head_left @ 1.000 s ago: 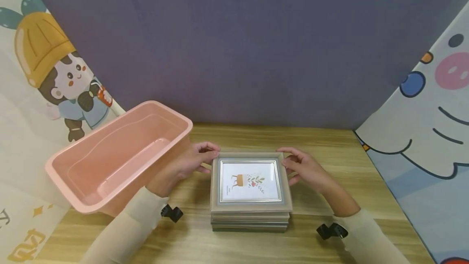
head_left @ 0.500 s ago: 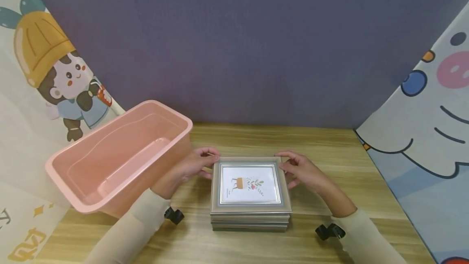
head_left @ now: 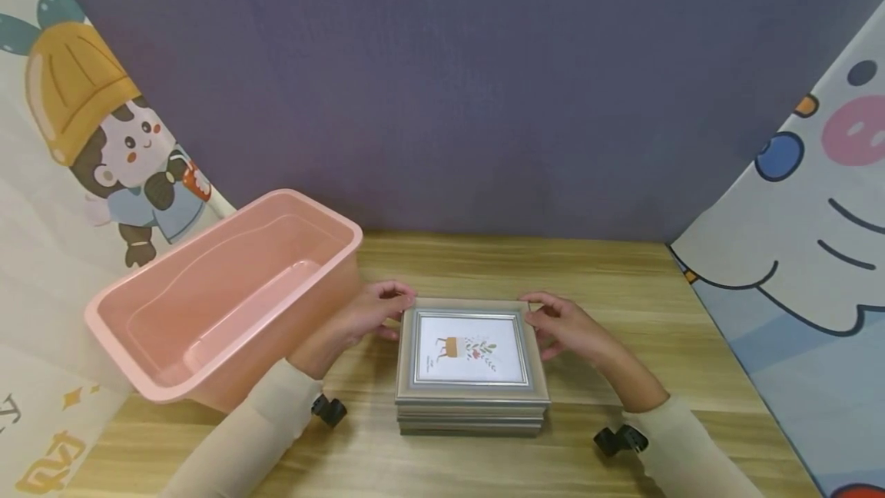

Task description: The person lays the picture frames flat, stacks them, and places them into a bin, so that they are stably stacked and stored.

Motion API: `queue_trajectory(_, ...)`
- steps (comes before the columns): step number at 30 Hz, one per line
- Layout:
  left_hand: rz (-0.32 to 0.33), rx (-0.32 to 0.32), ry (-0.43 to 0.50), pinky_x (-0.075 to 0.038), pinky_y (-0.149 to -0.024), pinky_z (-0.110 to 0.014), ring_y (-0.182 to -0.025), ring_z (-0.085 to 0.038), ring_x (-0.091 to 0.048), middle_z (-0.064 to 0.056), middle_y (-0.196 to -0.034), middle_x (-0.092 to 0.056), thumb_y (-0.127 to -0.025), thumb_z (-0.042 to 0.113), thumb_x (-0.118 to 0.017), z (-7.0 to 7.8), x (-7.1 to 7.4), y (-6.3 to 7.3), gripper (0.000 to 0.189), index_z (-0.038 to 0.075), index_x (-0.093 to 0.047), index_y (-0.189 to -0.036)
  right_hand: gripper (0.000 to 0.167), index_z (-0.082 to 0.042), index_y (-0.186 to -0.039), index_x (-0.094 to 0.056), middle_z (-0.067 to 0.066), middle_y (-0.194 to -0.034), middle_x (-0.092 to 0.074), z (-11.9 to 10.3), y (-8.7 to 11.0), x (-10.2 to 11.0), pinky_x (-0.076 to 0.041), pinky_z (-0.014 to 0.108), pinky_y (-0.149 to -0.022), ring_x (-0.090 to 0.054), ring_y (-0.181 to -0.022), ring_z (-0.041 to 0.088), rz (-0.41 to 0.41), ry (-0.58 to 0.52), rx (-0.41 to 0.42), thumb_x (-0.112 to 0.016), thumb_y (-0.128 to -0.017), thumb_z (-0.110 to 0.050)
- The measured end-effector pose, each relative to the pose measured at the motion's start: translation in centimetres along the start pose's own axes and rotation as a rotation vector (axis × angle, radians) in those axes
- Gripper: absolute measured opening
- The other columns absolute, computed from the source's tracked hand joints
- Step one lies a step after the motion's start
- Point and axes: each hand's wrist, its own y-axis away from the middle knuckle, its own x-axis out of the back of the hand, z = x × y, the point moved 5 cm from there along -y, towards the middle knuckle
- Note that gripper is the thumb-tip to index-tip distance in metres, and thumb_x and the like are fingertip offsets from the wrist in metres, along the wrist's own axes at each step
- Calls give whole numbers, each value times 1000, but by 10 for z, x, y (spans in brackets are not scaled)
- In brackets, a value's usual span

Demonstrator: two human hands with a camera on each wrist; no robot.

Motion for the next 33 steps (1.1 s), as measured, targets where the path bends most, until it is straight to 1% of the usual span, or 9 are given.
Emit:
queue_trajectory(4,39,-38,-69,-61,-76,-49,-88,-17,-60,-7,-102,-63,-101,19,-62,4,-1,1,23,3,-67,-118,51,-8,-149,-46,15,-112,-56,3,-1,-1,-64,43,-72,-67,-90,23,1,-11,-3,-59,-103,-26)
queue_trajectory(5,51,-57,-91,-61,-76,-49,-88,-17,-60,-8,-103,-64,-101,19,-63,5,-1,2,23,3,-67,-117,51,-8,-149,-46,16,-113,-56,3,-1,-1,-64,44,-73,-67,-91,23,-1,-13,1,-59,-104,-26)
queue_trajectory(9,104,-162,-204,-60,-71,-40,-90,-24,-63,-16,-110,-68,-99,15,-63,17,3,10,23,1,-67,-117,51,-7,-149,-46,18,-117,-56,5,-1,0,-64,45,-75,-67,-95,22,0,-10,18,-59,-104,-27)
queue_trajectory(13,167,-266,-360,-54,-73,-29,-98,-30,-66,-19,-115,-69,-100,14,-61,37,11,27,25,1,-66,-121,51,-7,-149,-47,20,-120,-56,5,-2,0,-64,46,-75,-68,-98,22,5,-17,26,-59,-104,-27)
queue_trajectory(17,233,-302,-452,-55,-81,-33,-106,-30,-66,-15,-118,-70,-101,19,-61,58,26,50,29,6,-66,-126,52,-6,-149,-46,21,-121,-55,5,-2,0,-64,46,-76,-68,-99,23,0,-24,31,-60,-104,-27)
queue_trajectory(20,277,-315,-458,-57,-87,-40,-110,-31,-66,-14,-123,-68,-101,20,-62,72,40,67,30,8,-64,-129,52,-6,-149,-46,20,-120,-55,5,-2,0,-64,46,-76,-68,-99,23,-5,-26,33,-59,-104,-27)
queue_trajectory(25,354,-348,-493,-53,-99,-49,-118,-31,-63,-16,-131,-65,-102,19,-62,92,67,94,34,7,-61,-133,51,-7,-149,-47,20,-119,-55,3,-2,0,-63,46,-77,-68,-98,22,-5,-22,32,-59,-104,-26)
queue_trajectory(29,384,-337,-602,-52,-101,-55,-121,-34,-61,-16,-136,-62,-102,23,-62,99,84,109,39,9,-59,-138,50,-8,-149,-48,20,-120,-55,2,-1,0,-63,46,-76,-69,-97,22,-1,-10,32,-60,-104,-27)
queue_trajectory(33,372,-329,-715,-49,-103,-61,-125,-41,-58,-21,-139,-60,-101,23,-63,96,92,116,46,4,-55,-142,50,-9,-149,-48,20,-120,-54,3,-2,1,-63,45,-76,-69,-97,22,3,1,28,-60,-104,-28)
